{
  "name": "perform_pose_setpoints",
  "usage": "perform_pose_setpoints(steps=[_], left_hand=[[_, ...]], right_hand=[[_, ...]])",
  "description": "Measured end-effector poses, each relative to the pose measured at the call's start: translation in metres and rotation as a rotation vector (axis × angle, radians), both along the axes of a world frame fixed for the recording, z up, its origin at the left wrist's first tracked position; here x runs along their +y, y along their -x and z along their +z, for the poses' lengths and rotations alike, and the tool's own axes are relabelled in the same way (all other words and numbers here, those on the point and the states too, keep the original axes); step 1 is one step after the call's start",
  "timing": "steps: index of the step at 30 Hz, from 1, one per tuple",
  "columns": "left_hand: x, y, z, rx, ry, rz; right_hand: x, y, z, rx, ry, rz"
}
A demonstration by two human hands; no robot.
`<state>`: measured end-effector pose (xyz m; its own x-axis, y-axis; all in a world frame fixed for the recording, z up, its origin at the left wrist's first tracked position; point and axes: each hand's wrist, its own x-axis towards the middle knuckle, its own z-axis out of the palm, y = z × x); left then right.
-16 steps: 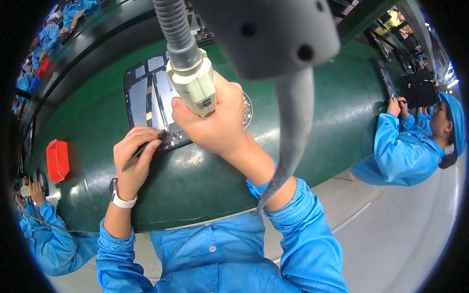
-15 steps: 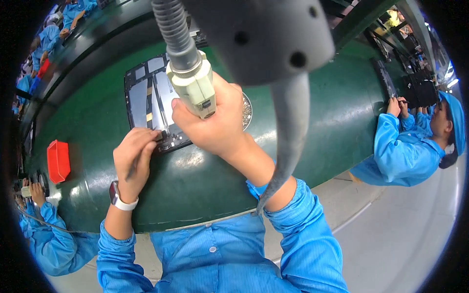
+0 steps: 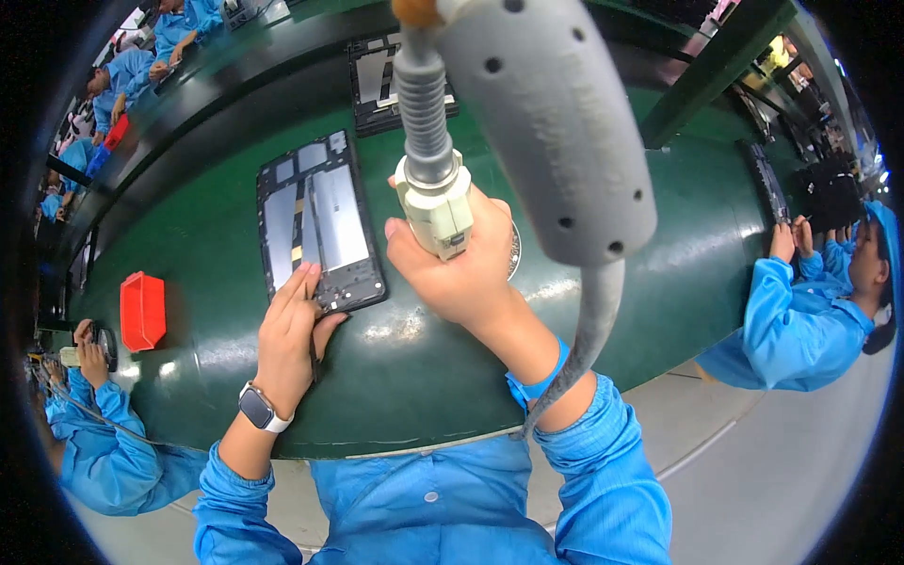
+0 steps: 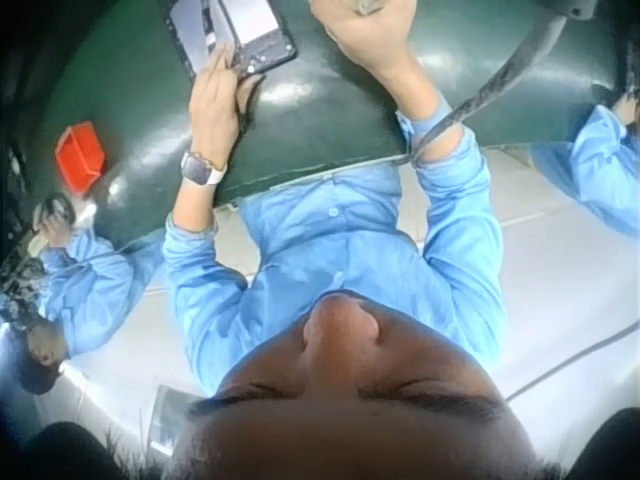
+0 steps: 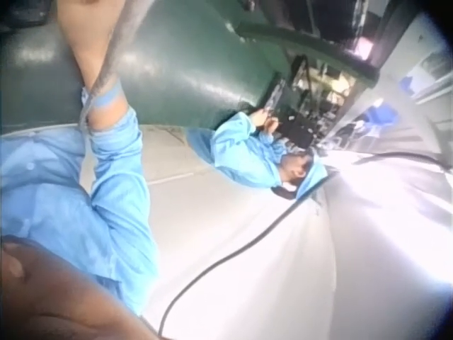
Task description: The person assembles parts of an electronic device by hand, taking internal components from a container of parts and attaching them to an electronics chassis and a tablet screen, using an electric screwdriver and a stylus or probe to secure the components.
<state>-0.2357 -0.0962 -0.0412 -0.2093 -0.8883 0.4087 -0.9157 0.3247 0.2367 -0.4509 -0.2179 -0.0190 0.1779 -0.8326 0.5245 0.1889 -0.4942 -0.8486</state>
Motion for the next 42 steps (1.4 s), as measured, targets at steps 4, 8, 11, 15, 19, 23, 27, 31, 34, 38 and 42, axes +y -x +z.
perform_pose_setpoints(steps=[4, 8, 11, 15, 19, 23, 27, 31, 34, 38, 42], left_hand=[[-0.012, -0.036, -0.003, 0.020, 0.105, 0.103], [-0.062, -0.117, -0.004, -0.034, 0.227, 0.067], [-0.101, -0.159, -0.003, 0.006, 0.173, 0.055], [-0.131, -0.196, 0.002, -0.110, 0.209, 0.121], [-0.144, -0.176, 0.030, -0.244, 0.374, 0.286], [-0.158, -0.121, 0.027, 0.731, -0.143, 0.334], [-0.185, -0.070, 0.010, 0.538, -0.151, 0.167], [-0.217, -0.042, -0.025, 0.242, 0.085, 0.240], [-0.234, -0.036, -0.033, 0.293, 0.066, 0.389], [-0.236, -0.040, -0.030, 0.557, 0.099, 0.374], [-0.250, -0.054, -0.019, 1.560, -0.078, 0.329]], right_hand=[[0.002, -0.003, 0.004, -0.019, -0.053, -0.016], [0.015, -0.019, 0.007, -0.051, -0.140, -0.017], [0.016, -0.016, 0.006, -0.044, -0.125, 0.011], [0.017, -0.021, 0.011, -0.132, -0.140, 0.034], [0.012, -0.011, 0.008, 0.010, -0.062, -0.044], [0.004, -0.008, 0.003, 0.095, 0.073, -0.018], [0.003, -0.007, -0.001, 0.118, 0.178, -0.043], [0.007, -0.006, 0.000, 0.102, -0.014, -0.001], [0.004, -0.004, -0.001, 0.095, 0.060, -0.080], [0.001, -0.001, 0.006, 0.096, 0.114, -0.098], [0.001, -0.003, 0.010, 0.030, 0.057, -0.120]])
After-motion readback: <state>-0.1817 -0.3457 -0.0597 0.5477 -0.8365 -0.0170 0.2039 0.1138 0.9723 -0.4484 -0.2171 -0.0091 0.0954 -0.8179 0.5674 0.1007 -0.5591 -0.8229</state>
